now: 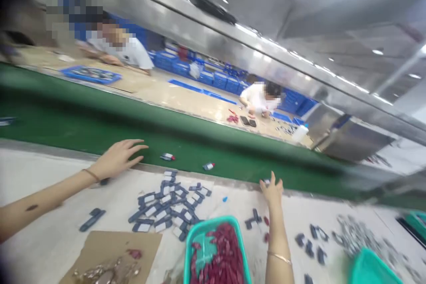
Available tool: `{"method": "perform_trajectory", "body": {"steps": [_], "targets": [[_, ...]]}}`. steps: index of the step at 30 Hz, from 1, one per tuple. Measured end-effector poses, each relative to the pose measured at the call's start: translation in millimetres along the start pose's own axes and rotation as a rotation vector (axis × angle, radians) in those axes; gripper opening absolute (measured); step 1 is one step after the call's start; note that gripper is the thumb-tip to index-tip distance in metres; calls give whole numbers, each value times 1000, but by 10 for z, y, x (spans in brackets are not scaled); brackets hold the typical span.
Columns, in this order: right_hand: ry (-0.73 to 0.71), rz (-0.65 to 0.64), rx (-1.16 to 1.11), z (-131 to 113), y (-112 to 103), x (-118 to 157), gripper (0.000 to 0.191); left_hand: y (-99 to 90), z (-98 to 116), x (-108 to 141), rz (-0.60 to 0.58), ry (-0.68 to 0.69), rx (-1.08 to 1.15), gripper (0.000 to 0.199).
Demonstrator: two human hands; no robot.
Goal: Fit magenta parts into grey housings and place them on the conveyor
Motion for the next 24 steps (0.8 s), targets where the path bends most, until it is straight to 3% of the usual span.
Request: {"method": "perform_trajectory", "body": {"steps": [5,8,10,12,14,16,18,21,22,24], "targets": [[-93,-28,80,-94,310,-244,32,-19,-499,209,-49,-116,-40,34],[-156,-16,85,-217,301,-175,32,22,-657,191,-91,-141,6,30],[-214,-17,60,-444,312,19,36,-7,-686,171,-97,-146,47,30],[-314,-80,24,-812,439,406,37,-93,-670,198,-76,-151,96,33],[-479,-202,-17,-1306,690,1018,30,-212,-619,306,-39,-164,154,42],[-838,-428,-62,-1908,1033,1943,27,-319,-521,490,-18,-182,228,51],[-1056,-559,7,-2273,1353,2768,25,-391,-390,728,-17,-224,397,56],[-1190,-657,258,-2416,1751,3527,29,-459,-227,1141,-17,-373,735,57],[-1201,-662,289,-2398,1773,3635,34,-474,-205,1285,-23,-437,803,57],[-1187,-657,233,-2294,1612,3679,42,-468,-197,1557,-77,-536,834,58]]}}
Point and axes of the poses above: each hand's wrist, its own x-axis away from the middle knuckle, its own y-axis out of the palm, z = x × y, the point moved 10 cm from there along -x, towards the middle knuckle, and after that the axes turned 10 degrees about y, right-handed, at the moved point
